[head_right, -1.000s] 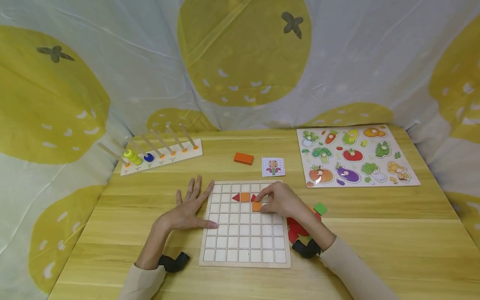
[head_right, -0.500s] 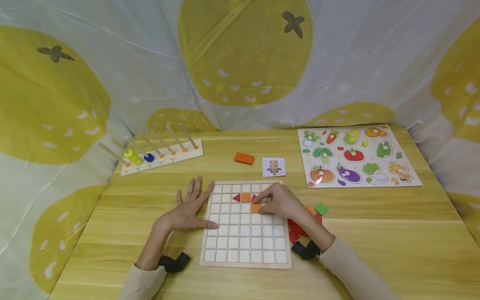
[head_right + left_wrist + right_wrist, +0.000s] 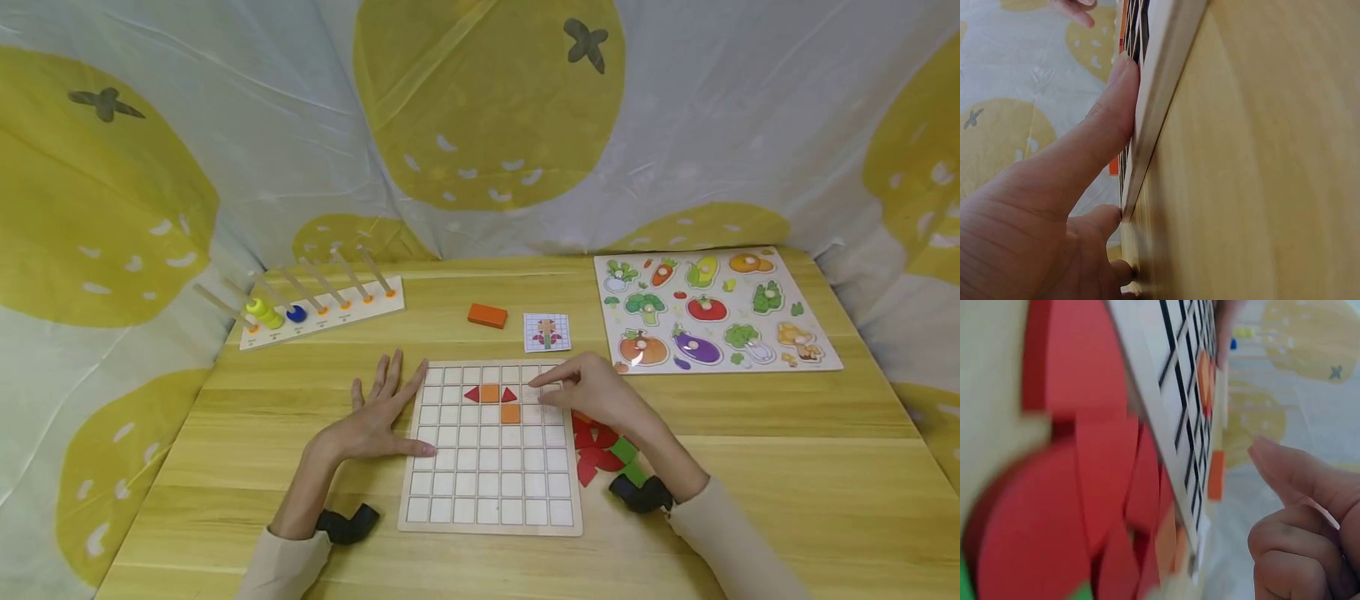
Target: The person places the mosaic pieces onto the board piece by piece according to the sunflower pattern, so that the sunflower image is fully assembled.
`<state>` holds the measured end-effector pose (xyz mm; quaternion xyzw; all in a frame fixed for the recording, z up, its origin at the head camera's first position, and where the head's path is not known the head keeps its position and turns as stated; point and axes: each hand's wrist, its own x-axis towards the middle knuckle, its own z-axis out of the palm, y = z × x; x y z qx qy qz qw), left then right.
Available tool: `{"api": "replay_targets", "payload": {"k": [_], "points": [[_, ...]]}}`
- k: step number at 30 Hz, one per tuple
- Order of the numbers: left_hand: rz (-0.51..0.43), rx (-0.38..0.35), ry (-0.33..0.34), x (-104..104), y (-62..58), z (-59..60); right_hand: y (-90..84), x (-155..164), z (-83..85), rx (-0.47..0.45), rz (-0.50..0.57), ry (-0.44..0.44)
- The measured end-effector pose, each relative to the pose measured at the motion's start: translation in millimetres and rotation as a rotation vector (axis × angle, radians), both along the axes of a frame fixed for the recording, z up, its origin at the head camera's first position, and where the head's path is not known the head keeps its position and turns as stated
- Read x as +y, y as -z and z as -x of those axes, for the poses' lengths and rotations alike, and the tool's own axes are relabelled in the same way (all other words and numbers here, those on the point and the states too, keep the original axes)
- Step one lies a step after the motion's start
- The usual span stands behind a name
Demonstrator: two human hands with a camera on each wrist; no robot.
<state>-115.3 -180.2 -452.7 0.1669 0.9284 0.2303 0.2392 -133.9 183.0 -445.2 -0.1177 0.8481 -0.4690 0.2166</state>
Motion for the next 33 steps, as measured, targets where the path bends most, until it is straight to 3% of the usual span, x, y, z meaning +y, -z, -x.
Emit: {"api": "replay_targets", "payload": {"k": [9, 13, 17, 24, 33], "points": [[-0.001, 0.001, 0.000, 0, -0.3, 0.0, -1.3, 56, -5.2, 0.044, -0.024, 0.020], [0.001, 0.001, 0.003, 0, 0.8, 0.5, -0.1, 70, -8.3, 0.007, -0.043, -0.005], [0.003, 0.001, 0.004, 0, 0.9, 1.0, 3.0, 72, -9.5, -0.059, -0.076, -0.025], [-0.001, 0.005, 0.008, 0, 1.6, 0.9, 8.8, 64, -9.6, -0.050, -0.103, -0.015], [-0.130, 0.030, 0.002, -7, 12.1, 0.1, 5.4, 68, -10.1, -0.013, -0.099, 0.029]]}}
